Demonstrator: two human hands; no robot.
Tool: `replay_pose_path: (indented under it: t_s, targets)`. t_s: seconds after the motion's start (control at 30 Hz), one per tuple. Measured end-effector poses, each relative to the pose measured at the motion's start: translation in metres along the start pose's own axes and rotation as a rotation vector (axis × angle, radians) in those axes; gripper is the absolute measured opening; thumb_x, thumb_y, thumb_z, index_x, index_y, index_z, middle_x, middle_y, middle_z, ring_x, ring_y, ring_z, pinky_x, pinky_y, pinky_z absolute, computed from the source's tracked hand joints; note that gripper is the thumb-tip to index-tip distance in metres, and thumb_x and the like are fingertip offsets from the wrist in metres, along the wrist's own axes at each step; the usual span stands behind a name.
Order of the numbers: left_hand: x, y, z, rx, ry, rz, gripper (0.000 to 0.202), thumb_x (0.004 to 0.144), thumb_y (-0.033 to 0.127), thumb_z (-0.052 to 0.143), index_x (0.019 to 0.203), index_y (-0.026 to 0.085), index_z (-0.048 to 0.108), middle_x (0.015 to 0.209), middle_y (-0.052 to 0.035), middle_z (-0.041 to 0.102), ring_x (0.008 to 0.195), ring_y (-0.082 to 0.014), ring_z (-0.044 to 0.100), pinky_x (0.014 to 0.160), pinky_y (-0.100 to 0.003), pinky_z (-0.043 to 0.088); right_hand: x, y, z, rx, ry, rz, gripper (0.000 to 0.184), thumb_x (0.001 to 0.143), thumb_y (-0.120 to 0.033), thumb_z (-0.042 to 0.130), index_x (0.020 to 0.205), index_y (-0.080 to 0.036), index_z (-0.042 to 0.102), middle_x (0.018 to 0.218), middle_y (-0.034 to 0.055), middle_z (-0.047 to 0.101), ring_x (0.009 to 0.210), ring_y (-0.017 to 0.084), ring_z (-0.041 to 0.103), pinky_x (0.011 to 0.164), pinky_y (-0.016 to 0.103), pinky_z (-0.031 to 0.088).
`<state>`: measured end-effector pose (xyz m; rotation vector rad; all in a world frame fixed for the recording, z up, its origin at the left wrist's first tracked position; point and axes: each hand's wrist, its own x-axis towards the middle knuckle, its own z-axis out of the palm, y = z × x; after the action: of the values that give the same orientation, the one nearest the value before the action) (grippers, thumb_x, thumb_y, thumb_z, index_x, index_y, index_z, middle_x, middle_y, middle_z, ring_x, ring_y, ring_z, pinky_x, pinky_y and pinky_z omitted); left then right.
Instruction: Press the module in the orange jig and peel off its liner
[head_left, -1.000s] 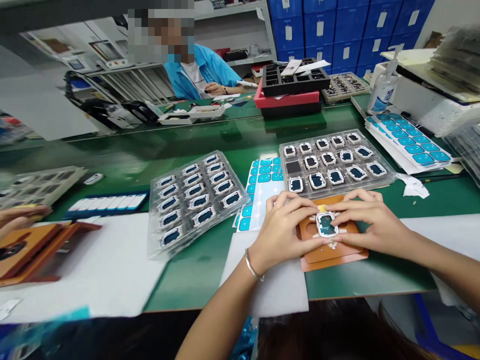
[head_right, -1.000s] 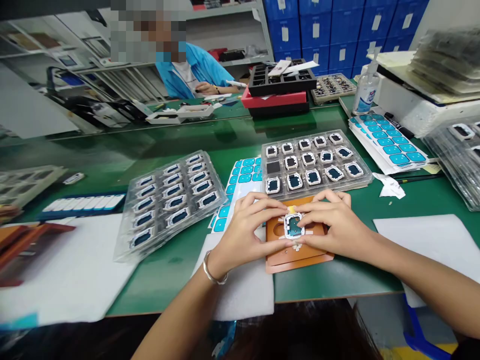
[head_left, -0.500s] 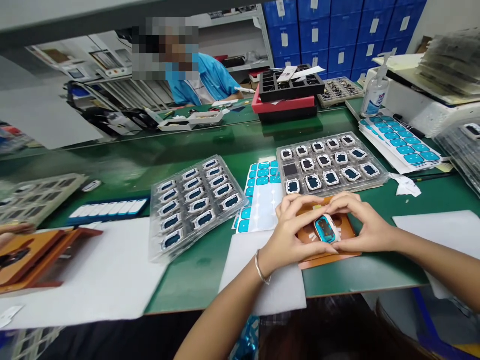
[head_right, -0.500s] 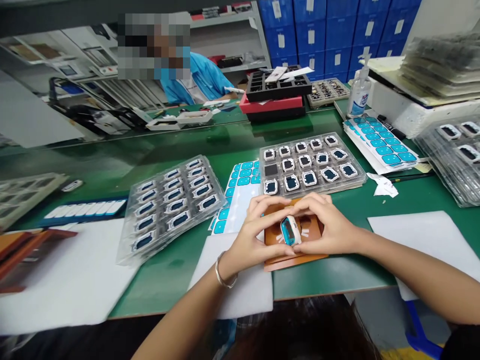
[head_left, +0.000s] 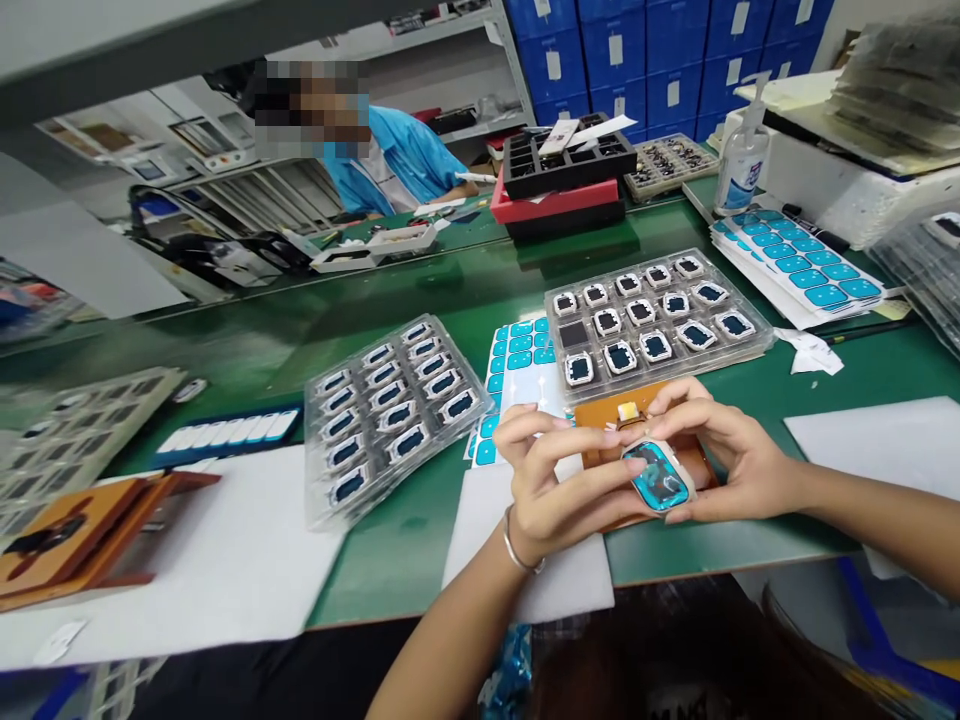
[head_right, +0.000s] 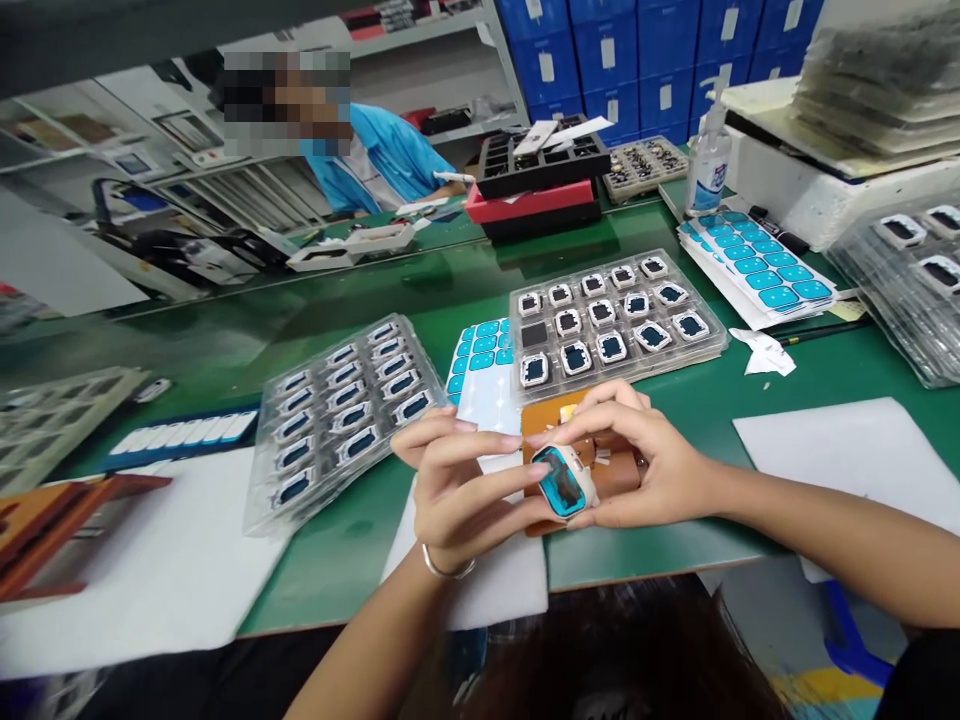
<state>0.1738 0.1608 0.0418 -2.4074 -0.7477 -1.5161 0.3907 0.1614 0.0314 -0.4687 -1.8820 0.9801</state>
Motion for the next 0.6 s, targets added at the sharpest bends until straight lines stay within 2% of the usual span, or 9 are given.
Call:
replay_pose_path:
  t_s: [0.13, 0.3, 0.43, 0.6]
  targets:
    - [-0.003, 0.0, 0.0, 0.0, 0.039, 0.025, 0.017, 0.084, 0.051, 0.067, 0.082, 0.034, 0.067, 0.075, -0.0021, 0.06, 0.086, -0.0232, 0.041, 0.087, -0.042, 0.033, 0.0, -0.003, -0.001, -0.09, -0.002, -0.02, 0.047, 0.08, -0.035, 0.081, 0.121, -0.032, 0.058, 0.11, 0.0062, 0.054, 0.111, 0.024, 0.047, 0.092, 0.043, 0.044]
    - [-0.008, -0.002, 0.001, -0.018, 0.041, 0.053, 0.017, 0.081, 0.047, 0.072, 0.073, 0.035, 0.064, 0.072, -0.0013, 0.06, 0.085, -0.0231, 0.04, 0.089, -0.044, 0.035, 0.001, -0.005, -0.002, -0.15, -0.025, -0.036, 0.05, 0.079, -0.033, 0.082, 0.122, -0.032, 0.057, 0.109, 0.0066, 0.054, 0.111, 0.026, 0.047, 0.091, 0.046, 0.042]
    - [-0.013, -0.004, 0.001, -0.015, 0.02, 0.07, 0.013, 0.08, 0.048, 0.073, 0.073, 0.039, 0.067, 0.07, -0.0011, 0.061, 0.085, -0.0236, 0.039, 0.09, -0.045, 0.035, 0.0, -0.005, -0.003, -0.164, -0.057, -0.015, 0.051, 0.077, -0.034, 0.083, 0.122, -0.032, 0.057, 0.109, 0.0066, 0.056, 0.111, 0.027, 0.046, 0.092, 0.047, 0.042]
    - [-0.017, -0.004, 0.0, 0.007, -0.001, 0.052, 0.011, 0.076, 0.055, 0.074, 0.077, 0.045, 0.069, 0.071, -0.0008, 0.062, 0.087, -0.0245, 0.038, 0.092, -0.044, 0.034, -0.001, -0.003, -0.001, -0.112, -0.056, 0.044, 0.049, 0.079, -0.043, 0.08, 0.121, -0.029, 0.059, 0.109, 0.0071, 0.055, 0.11, 0.026, 0.047, 0.09, 0.044, 0.045]
